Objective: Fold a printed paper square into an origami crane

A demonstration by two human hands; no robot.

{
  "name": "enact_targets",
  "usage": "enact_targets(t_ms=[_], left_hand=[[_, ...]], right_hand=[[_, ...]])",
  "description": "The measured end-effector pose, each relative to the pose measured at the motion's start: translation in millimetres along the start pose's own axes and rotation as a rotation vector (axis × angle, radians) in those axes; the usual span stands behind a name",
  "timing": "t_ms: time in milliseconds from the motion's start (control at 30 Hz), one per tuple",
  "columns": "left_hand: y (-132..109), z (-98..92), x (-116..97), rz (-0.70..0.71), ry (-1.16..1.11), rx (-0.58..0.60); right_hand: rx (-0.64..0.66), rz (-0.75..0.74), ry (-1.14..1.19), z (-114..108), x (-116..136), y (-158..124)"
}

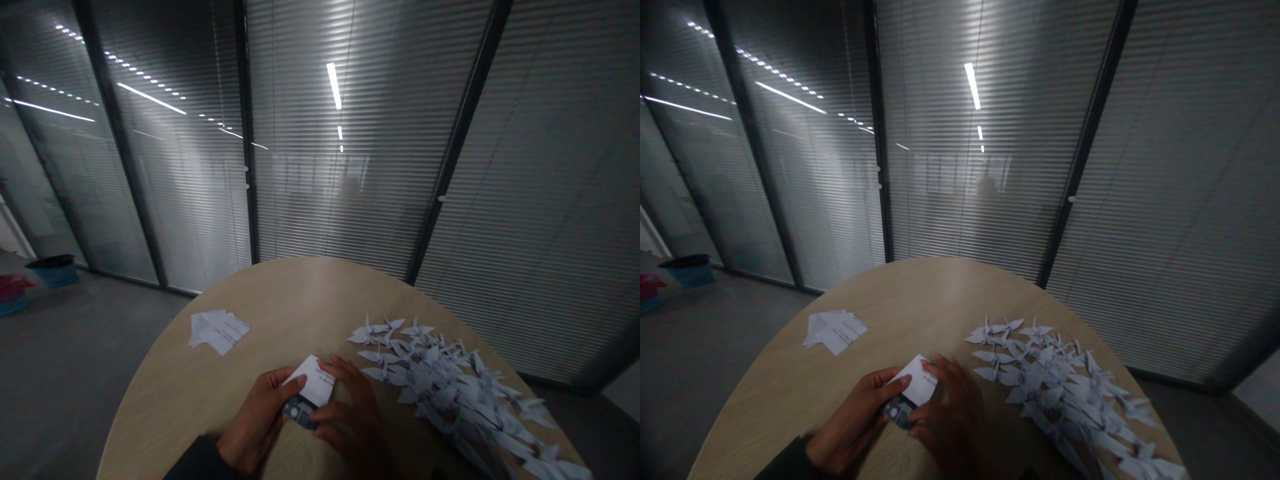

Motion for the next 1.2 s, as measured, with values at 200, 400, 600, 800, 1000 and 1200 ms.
enact_targets(t_ms=[200, 400, 600, 800, 1000, 1200], left_hand=[[-1.8, 2.8, -1.1, 0.027, 0.051, 0.004], [-3.9, 5.2, -1.2, 0.030, 0.110, 0.010], [-4.2, 8.6, -0.6, 0.010, 0.105, 0.026], [-7.4, 9.5, 2.2, -0.025, 0.092, 0.017], [-3.7, 4.9, 7.7, -0.011, 0.081, 0.011], [-3.3, 2.9, 9.3, -0.016, 0.098, -0.002]], right_hand=[[-0.052, 0.106, 0.023, -1.4, -7.5, 2.9], [-0.109, 0.326, 0.091, -6.3, -22.5, 2.6], [-0.075, 0.462, 0.094, -2.5, -36.0, -3.3], [0.019, 0.743, 0.171, 0.3, -43.7, -5.4], [0.105, 0.804, 0.130, 4.0, -44.4, -7.4], [0.173, 0.896, 0.108, 6.8, -45.5, -11.9]])
Point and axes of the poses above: each hand's wrist, its own y-axis towards the middle knuckle, its own z-axis out of the palm, x = y × z, the point moved 9 cm from there along y, towards the middle knuckle, and after that the axes turned 13 degrees about -x, right-handed, at the moved point
